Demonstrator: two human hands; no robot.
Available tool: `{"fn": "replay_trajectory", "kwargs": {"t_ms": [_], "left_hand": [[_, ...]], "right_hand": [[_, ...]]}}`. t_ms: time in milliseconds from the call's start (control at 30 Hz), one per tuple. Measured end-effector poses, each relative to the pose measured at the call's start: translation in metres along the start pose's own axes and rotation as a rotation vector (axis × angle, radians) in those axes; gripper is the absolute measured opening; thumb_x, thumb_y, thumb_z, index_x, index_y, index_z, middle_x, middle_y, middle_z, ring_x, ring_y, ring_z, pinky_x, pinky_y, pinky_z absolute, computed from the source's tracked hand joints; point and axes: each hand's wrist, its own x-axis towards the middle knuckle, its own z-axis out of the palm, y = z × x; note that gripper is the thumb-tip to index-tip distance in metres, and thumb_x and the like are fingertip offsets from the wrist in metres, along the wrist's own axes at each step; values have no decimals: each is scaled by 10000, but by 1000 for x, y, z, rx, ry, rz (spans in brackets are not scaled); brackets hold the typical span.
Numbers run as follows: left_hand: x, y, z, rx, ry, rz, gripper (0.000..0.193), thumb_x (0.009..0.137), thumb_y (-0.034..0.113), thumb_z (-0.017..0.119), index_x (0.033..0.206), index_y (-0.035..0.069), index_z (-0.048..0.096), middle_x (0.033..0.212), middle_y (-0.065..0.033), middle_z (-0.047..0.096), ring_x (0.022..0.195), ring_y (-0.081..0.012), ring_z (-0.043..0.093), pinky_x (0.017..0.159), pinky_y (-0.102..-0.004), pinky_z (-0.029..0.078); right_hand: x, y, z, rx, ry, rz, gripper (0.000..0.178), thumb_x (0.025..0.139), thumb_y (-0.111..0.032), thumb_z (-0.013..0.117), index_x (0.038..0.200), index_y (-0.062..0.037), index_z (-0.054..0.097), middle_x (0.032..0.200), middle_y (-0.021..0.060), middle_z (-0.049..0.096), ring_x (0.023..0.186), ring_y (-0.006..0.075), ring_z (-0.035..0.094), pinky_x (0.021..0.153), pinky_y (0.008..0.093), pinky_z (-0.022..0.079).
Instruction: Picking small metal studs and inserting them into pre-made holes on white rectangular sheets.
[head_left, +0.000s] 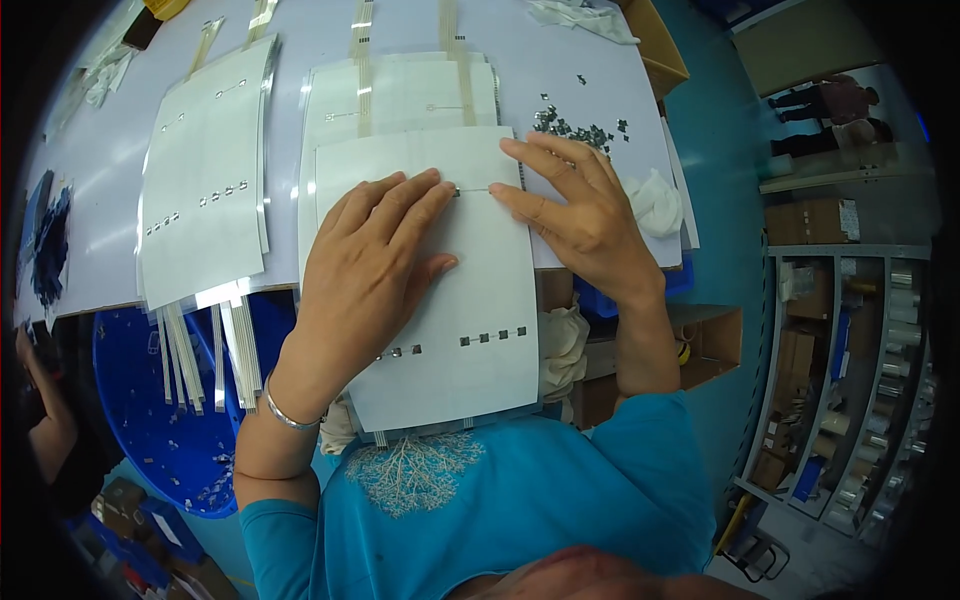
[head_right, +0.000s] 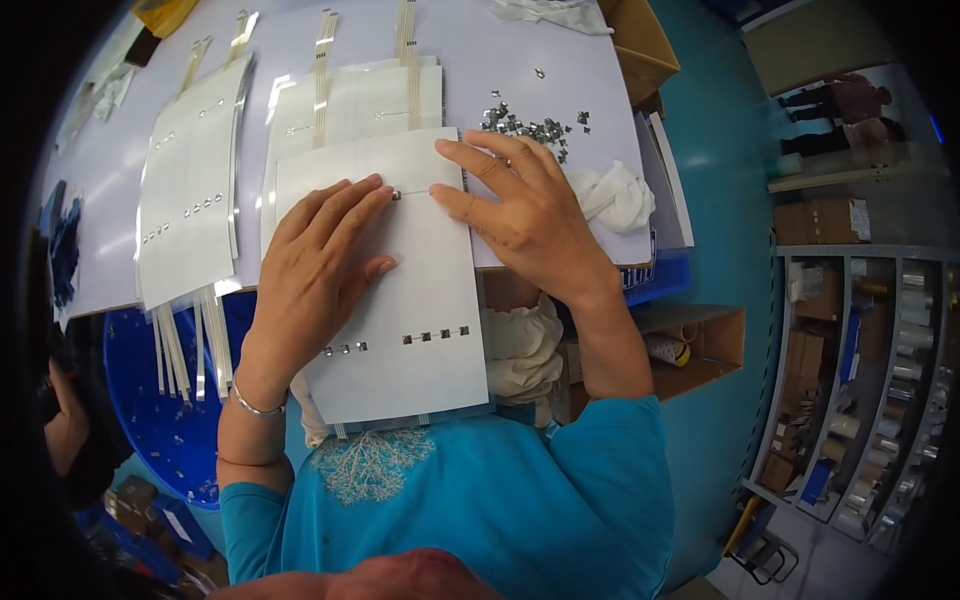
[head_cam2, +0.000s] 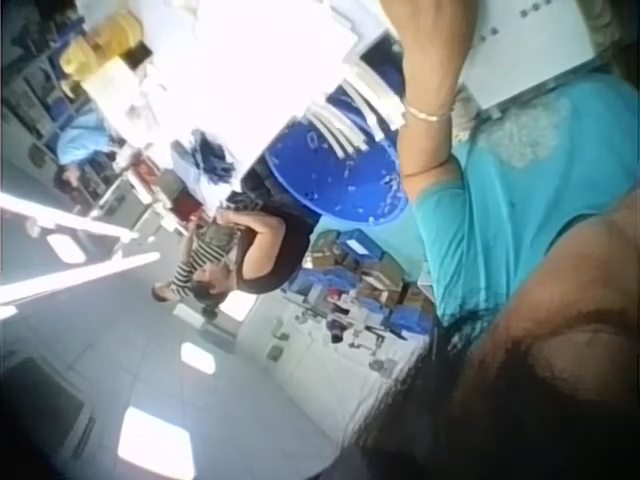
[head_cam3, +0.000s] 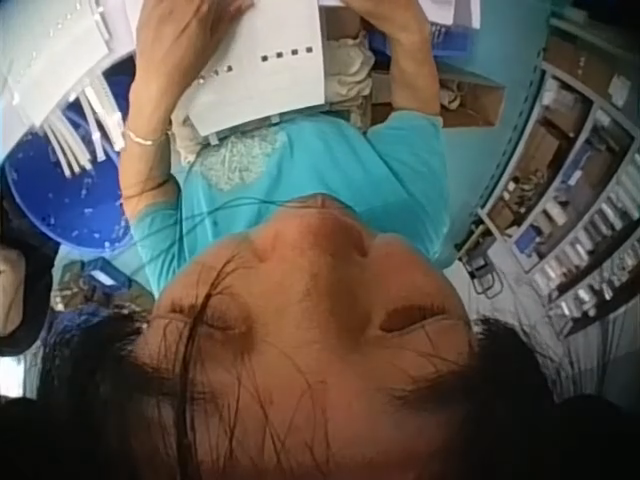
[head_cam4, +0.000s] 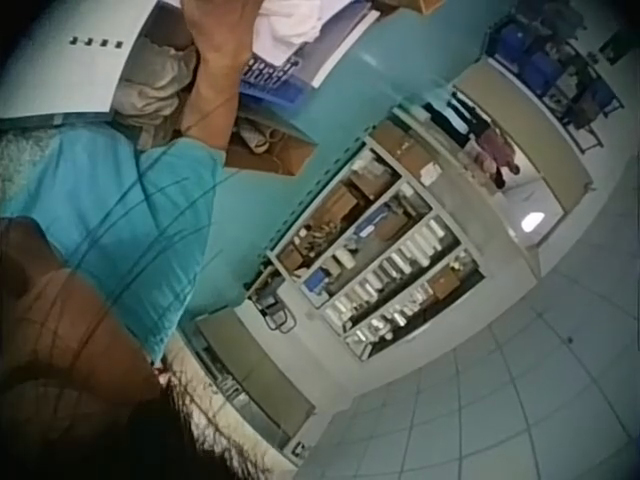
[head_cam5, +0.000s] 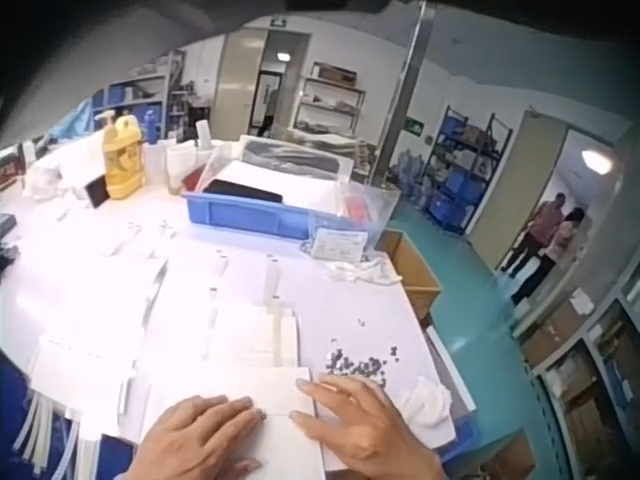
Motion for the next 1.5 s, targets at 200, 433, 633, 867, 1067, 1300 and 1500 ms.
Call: {"fn": "replay_trajectory", "kwargs": {"t_ms": [200, 433, 633, 867, 1067, 1300, 1500], "left_hand": [[-2, 7, 9, 112, 27, -13, 592, 989, 323, 748, 1527, 113, 616, 1500, -118, 647, 1375, -342, 602, 1191, -506, 460], [4, 22, 15, 190, 51, 6, 586, 1007, 434, 710, 1539, 202, 634, 1422, -144, 641, 1312, -364, 597, 1140, -510, 473], [10, 25, 22, 208, 105, -26, 510, 1008, 479, 698, 1474, 271, 705, 1255, -102, 632, 1195, -320, 583, 1067, -480, 462], [11, 25, 25, 235, 117, -39, 475, 993, 472, 722, 1435, 298, 732, 1319, -86, 644, 1270, -308, 580, 1121, -492, 427], [7, 24, 28, 197, 113, -63, 473, 1001, 392, 733, 1463, 295, 711, 1334, -103, 647, 1296, -317, 578, 1146, -489, 425], [-2, 13, 17, 24, 56, -31, 591, 1009, 136, 714, 1581, 150, 564, 1500, -157, 617, 1414, -374, 574, 1212, -523, 448], [-11, 2, 8, -79, 24, -154, 613, 983, 100, 755, 1561, 131, 553, 1611, -152, 555, 1507, -371, 524, 1253, -512, 449]], "right_hand": [[-5, -15, -9, 113, 17, 1, 302, 897, -45, 816, 1189, -113, 849, 1444, 112, 705, 1359, 317, 621, 1094, 449, 517], [-37, -20, -16, 151, 424, 569, 185, 1016, -50, 772, 1190, -51, 834, 1032, 69, 736, 753, 110, 614, 644, 256, 490], [-36, -14, -7, 60, 329, 567, 178, 1018, -77, 768, 1181, -32, 824, 963, 55, 726, 687, 113, 603, 629, 283, 490], [-34, -5, -6, -123, 276, 617, 151, 1001, -124, 775, 1130, -72, 831, 959, 69, 731, 777, 237, 713, 701, 366, 555], [-28, 4, 1, -260, 269, 553, 79, 998, -138, 768, 1038, -80, 802, 951, 71, 714, 811, 274, 716, 720, 381, 558], [-29, -13, -21, -147, 188, 510, 57, 1021, -122, 735, 1035, -71, 757, 956, 74, 715, 802, 295, 718, 693, 384, 554], [-36, -26, -9, 69, 161, 511, 88, 1035, -100, 724, 1085, -48, 775, 980, 84, 738, 826, 262, 734, 723, 387, 570]]}}
